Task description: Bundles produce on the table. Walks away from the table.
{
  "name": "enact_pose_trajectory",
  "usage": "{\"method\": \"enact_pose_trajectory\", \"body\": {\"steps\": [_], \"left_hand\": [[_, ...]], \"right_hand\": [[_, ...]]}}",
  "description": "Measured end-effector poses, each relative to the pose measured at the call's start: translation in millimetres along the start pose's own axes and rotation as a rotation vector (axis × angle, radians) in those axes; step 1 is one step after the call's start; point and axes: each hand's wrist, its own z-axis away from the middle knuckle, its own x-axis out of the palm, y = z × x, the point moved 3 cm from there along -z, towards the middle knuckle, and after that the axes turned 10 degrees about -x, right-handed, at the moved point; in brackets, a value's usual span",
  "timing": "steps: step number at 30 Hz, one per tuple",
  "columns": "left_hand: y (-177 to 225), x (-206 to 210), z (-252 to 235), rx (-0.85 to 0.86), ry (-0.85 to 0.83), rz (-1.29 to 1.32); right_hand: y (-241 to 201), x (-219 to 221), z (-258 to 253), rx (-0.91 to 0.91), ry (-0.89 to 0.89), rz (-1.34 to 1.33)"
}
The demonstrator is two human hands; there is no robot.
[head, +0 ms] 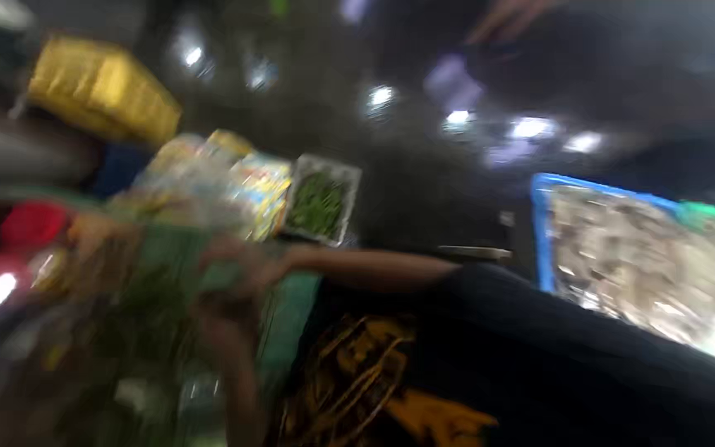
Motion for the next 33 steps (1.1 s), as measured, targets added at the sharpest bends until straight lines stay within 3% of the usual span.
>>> {"method": "enact_pose_trajectory", "body": {"steps": [2,5,9,12,15,17,21,23,25,27,29,33], "left_hand": [[5,-4,-10,-0.135,-0.103,0.019],[-40,25,-17,-0.113,-0.035,0.309],[-48,31,-11,-0.208,-0.126,0.575],[-47,37,-7,-0.208,-0.225,0.582],[-45,51,-10,-0.284,-0.339,0.562],[-62,61,-2,-0.34,-0.355,0.455],[-119,56,24,-0.494,-0.2,0.185],[-143,49,34,-0.596,-0.164,0.069],[-156,43,40,-0.646,-0.085,-0.046],[-162,39,28,-0.675,0.056,-0.179],[-167,34,7,-0.801,0.184,-0.205],[-176,37,-16,-1.173,0.274,-0.116]], "right_hand": [[8,-1,-1,0.027,-0.127,-0.06],[33,-2,6,0.01,-0.326,-0.04],[21,-23,11,0.08,-0.373,-0.177],[27,-6,15,0.095,-0.547,-0.089],[60,-33,21,0.196,-0.512,-0.262],[83,-75,30,0.385,-0.471,-0.228],[165,-154,70,0.773,-0.328,0.009],[222,-179,98,0.948,-0.262,0.18],[252,-187,117,1.153,-0.332,0.467],[280,-187,125,1.191,-0.431,0.658],[282,-167,107,1.055,-0.49,0.586],[203,-74,44,0.914,-0.931,0.196]]}}
